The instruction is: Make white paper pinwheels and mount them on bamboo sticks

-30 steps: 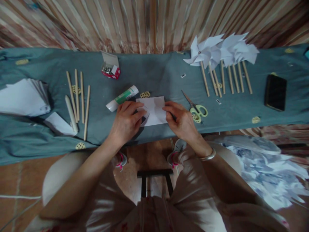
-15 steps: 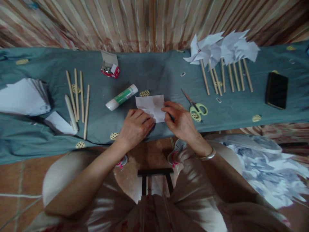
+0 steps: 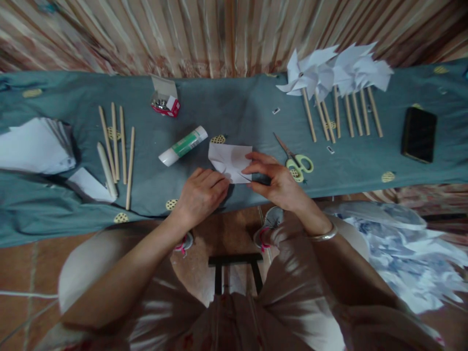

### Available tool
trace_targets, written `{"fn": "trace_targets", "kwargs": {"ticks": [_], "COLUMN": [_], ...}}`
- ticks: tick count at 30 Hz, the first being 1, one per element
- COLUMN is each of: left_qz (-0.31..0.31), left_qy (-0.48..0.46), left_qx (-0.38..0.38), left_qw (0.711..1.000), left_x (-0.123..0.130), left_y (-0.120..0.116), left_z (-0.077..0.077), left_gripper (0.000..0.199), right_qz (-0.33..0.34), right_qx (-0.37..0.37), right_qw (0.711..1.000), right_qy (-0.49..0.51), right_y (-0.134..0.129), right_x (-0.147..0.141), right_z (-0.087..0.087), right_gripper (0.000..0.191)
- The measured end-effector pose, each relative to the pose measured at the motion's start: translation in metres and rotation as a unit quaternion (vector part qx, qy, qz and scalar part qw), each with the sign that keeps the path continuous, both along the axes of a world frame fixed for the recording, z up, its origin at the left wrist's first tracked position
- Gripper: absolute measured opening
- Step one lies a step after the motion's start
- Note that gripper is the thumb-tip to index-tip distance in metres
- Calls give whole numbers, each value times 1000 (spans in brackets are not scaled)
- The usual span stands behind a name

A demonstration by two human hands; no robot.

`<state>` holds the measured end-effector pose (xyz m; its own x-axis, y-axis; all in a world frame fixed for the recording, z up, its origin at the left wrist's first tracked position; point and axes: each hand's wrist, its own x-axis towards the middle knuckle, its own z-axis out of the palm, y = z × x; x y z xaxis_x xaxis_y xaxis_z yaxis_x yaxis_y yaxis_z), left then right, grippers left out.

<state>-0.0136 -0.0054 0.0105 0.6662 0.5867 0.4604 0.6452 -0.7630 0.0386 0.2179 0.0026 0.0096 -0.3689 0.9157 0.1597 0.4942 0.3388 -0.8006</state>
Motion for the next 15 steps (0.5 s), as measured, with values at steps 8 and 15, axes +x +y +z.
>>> {"fn": "trace_targets", "kwargs": {"ticks": [8, 15], "left_qz": [-20, -14], "left_qy": [-10, -45], "left_qx": [-28, -51], "left_qw": [999, 998], "left_x": [-3, -1], "left_y": [-6, -9], "left_z": [2, 0], "left_gripper": [17, 18], "right_qz": [13, -26], "right_qx": [-37, 17], "right_qw": [998, 999], "right_qy": [54, 10], "right_y": [1, 3], "right_x": [-7, -14], "right_z": [0, -8], "right_gripper": [5, 5]}}
